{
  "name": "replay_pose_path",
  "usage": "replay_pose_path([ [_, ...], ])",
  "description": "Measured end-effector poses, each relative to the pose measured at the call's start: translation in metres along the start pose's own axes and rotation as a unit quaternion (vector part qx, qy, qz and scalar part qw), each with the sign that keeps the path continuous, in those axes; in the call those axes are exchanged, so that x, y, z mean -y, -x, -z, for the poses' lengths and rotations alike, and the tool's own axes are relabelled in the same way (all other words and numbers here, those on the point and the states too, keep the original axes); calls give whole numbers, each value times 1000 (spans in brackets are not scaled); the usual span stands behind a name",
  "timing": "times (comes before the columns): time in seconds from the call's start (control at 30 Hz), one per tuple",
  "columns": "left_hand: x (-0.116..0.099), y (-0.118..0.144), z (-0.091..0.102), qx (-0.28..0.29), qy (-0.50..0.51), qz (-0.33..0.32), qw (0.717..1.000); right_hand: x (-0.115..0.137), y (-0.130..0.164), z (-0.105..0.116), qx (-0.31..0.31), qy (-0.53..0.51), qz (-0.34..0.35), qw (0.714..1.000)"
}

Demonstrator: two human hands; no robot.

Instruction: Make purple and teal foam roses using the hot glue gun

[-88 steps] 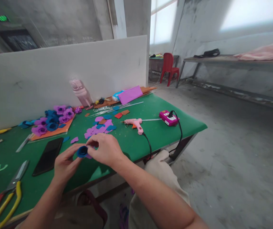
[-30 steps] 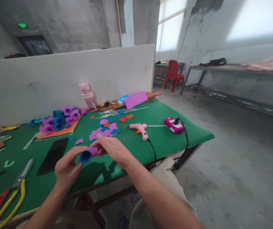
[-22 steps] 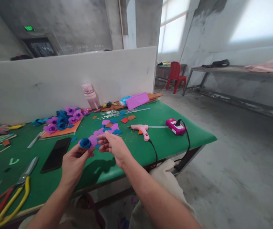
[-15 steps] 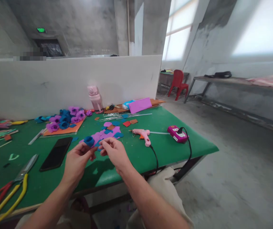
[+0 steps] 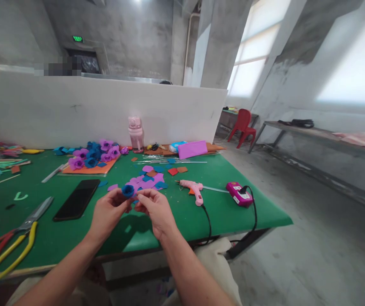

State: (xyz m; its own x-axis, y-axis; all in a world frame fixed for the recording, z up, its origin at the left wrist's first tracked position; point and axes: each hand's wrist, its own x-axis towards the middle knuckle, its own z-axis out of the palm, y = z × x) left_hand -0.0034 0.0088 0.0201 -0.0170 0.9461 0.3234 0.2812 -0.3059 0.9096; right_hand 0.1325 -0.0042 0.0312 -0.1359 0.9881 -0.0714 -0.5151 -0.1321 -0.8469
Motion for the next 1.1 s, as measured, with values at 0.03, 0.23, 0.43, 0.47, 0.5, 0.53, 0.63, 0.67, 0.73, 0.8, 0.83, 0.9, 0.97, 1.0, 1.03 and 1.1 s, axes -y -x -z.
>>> replay_pose_path([
  [0.03, 0, 0, 0, 1, 0, 0, 1000, 0, 0, 0, 0, -5, 0, 1000],
  [0.23, 7, 1, 1, -25, -71, -35, 997, 2, 1, -2, 17, -26, -13, 999],
  [0.43, 10, 2, 2, -34, -142, -75, 986, 3, 2, 0, 10, -29, -5, 1000],
  [0.47, 9, 3, 2, -34, -151, -79, 985, 3, 2, 0, 9, -30, -4, 999],
  [0.5, 9, 3, 2, -34, -158, -83, 983, 3, 2, 1, 10, -32, -4, 999],
  [0.53, 10, 3, 2, -34, -163, -88, 982, 4, 2, 1, 10, -35, -4, 999],
  [0.63, 12, 3, 2, -34, -156, -108, 981, 5, 1, 4, 3, -33, -4, 999],
  [0.67, 13, 3, 2, -33, -148, -118, 981, 6, 0, 5, -4, -28, -2, 1000],
  [0.73, 14, 3, 2, -30, -132, -139, 981, 8, 0, 6, -17, -15, 5, 1000],
  [0.8, 15, 4, 2, -28, -124, -157, 979, 9, 0, 6, -20, 4, 16, 1000],
  [0.83, 15, 4, 3, -26, -122, -164, 979, 9, 0, 6, -16, 19, 23, 999],
  [0.9, 14, 5, 3, -19, -116, -176, 977, 8, 1, 5, -3, 54, 41, 998],
  [0.97, 12, 6, 4, -9, -114, -187, 976, 7, 3, 4, 13, 80, 56, 995],
  [1.0, 12, 6, 4, -4, -116, -192, 974, 6, 3, 3, 21, 88, 61, 994],
  [1.03, 11, 7, 4, -1, -120, -198, 973, 6, 3, 3, 30, 94, 64, 993],
  [1.1, 10, 7, 5, 3, -131, -212, 968, 6, 4, 4, 44, 110, 75, 990],
])
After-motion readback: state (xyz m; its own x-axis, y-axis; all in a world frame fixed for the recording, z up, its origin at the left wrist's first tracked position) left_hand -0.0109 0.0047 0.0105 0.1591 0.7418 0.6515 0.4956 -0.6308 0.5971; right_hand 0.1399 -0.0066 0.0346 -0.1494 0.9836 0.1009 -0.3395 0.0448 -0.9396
